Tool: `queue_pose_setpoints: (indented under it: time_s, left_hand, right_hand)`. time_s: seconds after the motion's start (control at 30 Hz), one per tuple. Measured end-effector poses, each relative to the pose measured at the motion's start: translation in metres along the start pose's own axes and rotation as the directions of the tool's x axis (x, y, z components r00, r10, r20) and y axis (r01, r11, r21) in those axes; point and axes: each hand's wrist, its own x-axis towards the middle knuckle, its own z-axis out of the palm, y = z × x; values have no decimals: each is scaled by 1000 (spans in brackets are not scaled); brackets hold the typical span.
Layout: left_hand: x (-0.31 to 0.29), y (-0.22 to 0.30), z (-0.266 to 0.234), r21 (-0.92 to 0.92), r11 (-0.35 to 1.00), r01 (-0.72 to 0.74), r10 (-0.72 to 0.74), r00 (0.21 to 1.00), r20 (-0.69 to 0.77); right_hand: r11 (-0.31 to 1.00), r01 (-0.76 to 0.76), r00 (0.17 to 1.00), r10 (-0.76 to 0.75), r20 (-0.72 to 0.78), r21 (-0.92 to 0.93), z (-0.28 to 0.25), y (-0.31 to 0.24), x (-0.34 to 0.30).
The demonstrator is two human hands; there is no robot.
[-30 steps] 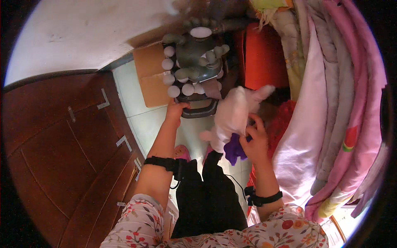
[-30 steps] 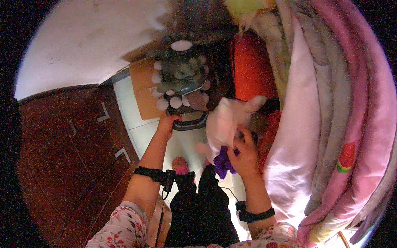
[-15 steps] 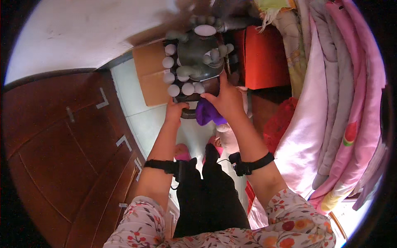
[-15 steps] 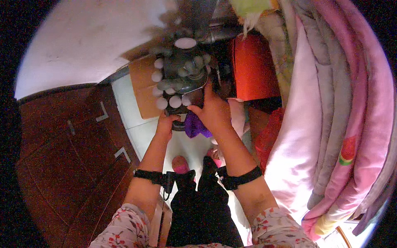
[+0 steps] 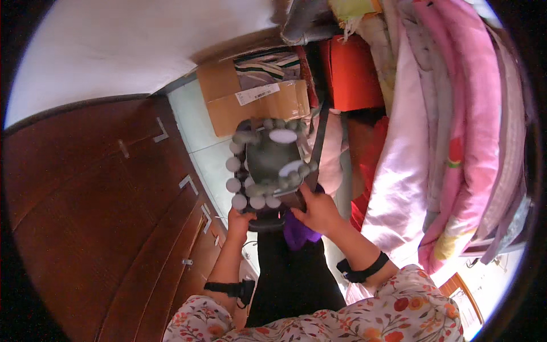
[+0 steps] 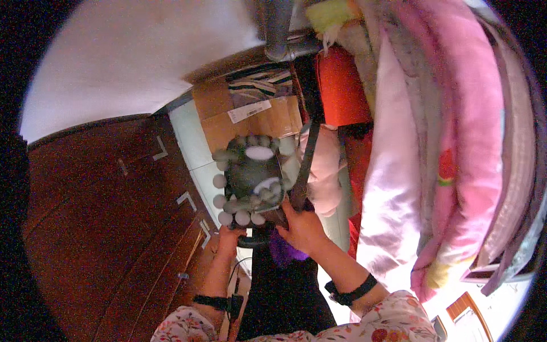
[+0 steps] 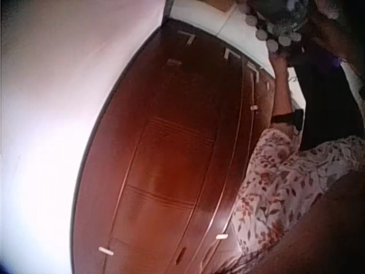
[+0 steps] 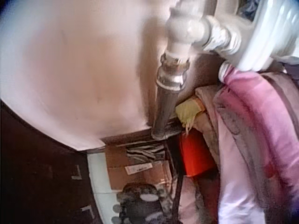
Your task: Cleaning a massage device and folding clothes from a box.
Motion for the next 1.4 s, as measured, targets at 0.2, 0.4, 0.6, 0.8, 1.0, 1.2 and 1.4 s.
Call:
queue_pose_setpoints:
  time_s: [0.2,0.4,0.6,0.8,1.0,1.2,1.4]
  left_hand:
    - [-91,18,-21,102,993,-57,65,996,-69]
    - [-168,1,-66,280,925,-256,267,964,-1]
    - [-279,98,-21,444,890,-103,95,995,40]
    - [-315,128,-19,723,656,-216,141,976,164]
    - [-320,136,10,851,440,-287,318,936,151]
    - [-342,146,42,837,462,-292,216,953,213]
    - [-405,146,101,831,405,-381,271,918,289]
  right_hand:
    - [993,-47,960,15,278,109,-35,-36,-75]
    - [894,283,923,-352,153,348,-104,-125,-148]
    - [835,358,896,-433,97,418,-170,-184,-223]
    - [838,275,959,-270,-81,472,-198,-198,-306]
    - [798,65,953,129,-275,599,-213,-194,-383]
    - [627,-10,786,486,-381,779,-218,-157,-468]
    - [651,-212,609,671,-423,729,-218,-85,-546]
